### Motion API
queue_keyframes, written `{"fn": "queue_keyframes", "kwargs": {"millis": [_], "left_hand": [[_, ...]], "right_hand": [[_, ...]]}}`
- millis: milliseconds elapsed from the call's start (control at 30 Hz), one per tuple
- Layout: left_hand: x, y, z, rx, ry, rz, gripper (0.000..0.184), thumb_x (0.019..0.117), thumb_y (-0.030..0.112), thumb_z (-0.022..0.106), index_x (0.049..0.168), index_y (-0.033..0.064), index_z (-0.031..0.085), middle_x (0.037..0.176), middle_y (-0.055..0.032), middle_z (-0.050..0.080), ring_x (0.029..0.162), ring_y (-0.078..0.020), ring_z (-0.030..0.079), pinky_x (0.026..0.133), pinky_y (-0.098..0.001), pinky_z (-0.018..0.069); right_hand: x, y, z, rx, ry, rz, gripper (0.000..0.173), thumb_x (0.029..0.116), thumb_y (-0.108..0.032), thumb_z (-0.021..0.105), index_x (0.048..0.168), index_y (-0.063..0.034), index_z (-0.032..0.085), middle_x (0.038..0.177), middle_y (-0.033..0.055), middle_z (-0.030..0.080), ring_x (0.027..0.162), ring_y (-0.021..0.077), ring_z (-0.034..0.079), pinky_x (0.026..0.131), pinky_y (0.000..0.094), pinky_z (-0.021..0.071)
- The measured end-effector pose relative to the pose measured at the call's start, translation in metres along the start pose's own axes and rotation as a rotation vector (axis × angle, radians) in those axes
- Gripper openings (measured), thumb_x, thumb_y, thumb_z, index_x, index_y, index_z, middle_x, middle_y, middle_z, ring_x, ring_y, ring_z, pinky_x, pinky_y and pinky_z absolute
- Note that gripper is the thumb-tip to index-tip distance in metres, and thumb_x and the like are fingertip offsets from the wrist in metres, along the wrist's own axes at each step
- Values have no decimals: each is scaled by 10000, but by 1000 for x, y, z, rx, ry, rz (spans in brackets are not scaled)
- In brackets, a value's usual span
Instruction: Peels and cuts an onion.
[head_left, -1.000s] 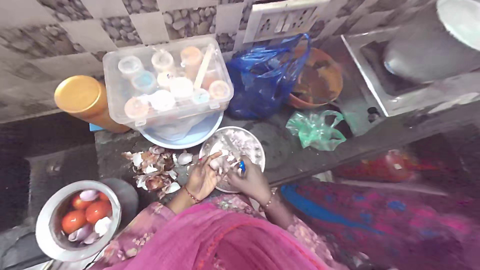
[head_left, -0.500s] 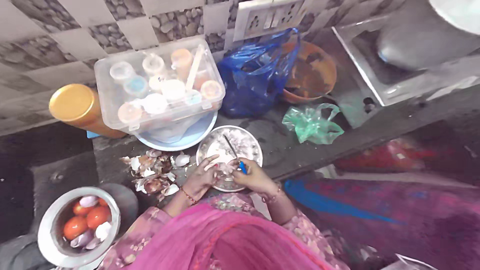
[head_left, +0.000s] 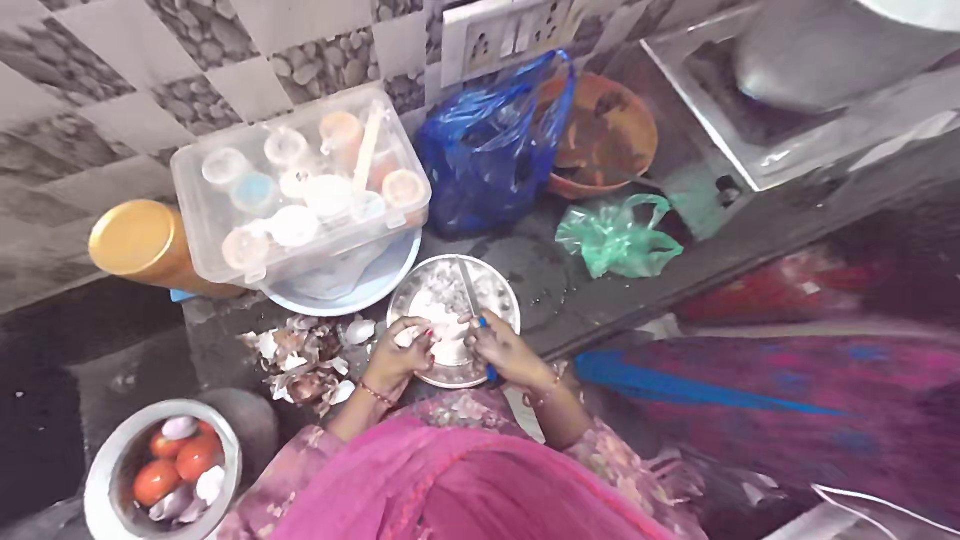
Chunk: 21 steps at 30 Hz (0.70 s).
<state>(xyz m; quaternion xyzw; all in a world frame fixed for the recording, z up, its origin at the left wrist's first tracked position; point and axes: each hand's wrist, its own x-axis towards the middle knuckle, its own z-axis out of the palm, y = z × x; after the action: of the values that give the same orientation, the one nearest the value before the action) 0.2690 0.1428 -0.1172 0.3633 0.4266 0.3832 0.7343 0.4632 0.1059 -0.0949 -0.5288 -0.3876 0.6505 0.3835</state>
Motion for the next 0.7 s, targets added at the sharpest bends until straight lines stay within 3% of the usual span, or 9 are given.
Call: {"fn": "queue_keyframes", "kwargs": {"millis": [167, 300, 433, 700], "left_hand": [[12, -1, 0, 20, 27, 10, 353, 743, -71, 661, 1063, 68, 605, 804, 24, 694, 641, -45, 642, 593, -207, 557], [19, -5, 3, 23, -30, 25, 379, 696, -80, 704, 1036, 72, 635, 836, 13, 713, 688, -71, 671, 653, -248, 590], [23, -8, 4, 45, -55, 26, 348, 730, -85, 704, 1038, 64, 643, 845, 22, 709, 673, -55, 655, 642, -232, 580], [29, -14, 4, 16, -46, 60, 336, 727, -85, 715, 1022, 64, 651, 897, 23, 719, 720, -49, 671, 658, -225, 584]], "right_hand": [[5, 10, 0, 44, -54, -16, 172, 1032, -128, 373, 1119, -80, 514, 631, -118, 380, 488, -19, 365, 467, 160, 346], [17, 16, 6, -66, 57, 12, 144, 994, -218, 518, 919, -97, 535, 644, -82, 430, 500, 5, 398, 477, 190, 362], [28, 19, 8, -137, 74, 37, 240, 1018, -282, 517, 906, -72, 551, 666, -56, 457, 524, 26, 425, 501, 217, 387], [37, 18, 11, -149, 69, 48, 246, 1047, -248, 469, 882, -78, 534, 659, -62, 429, 519, 15, 403, 503, 205, 374]]}}
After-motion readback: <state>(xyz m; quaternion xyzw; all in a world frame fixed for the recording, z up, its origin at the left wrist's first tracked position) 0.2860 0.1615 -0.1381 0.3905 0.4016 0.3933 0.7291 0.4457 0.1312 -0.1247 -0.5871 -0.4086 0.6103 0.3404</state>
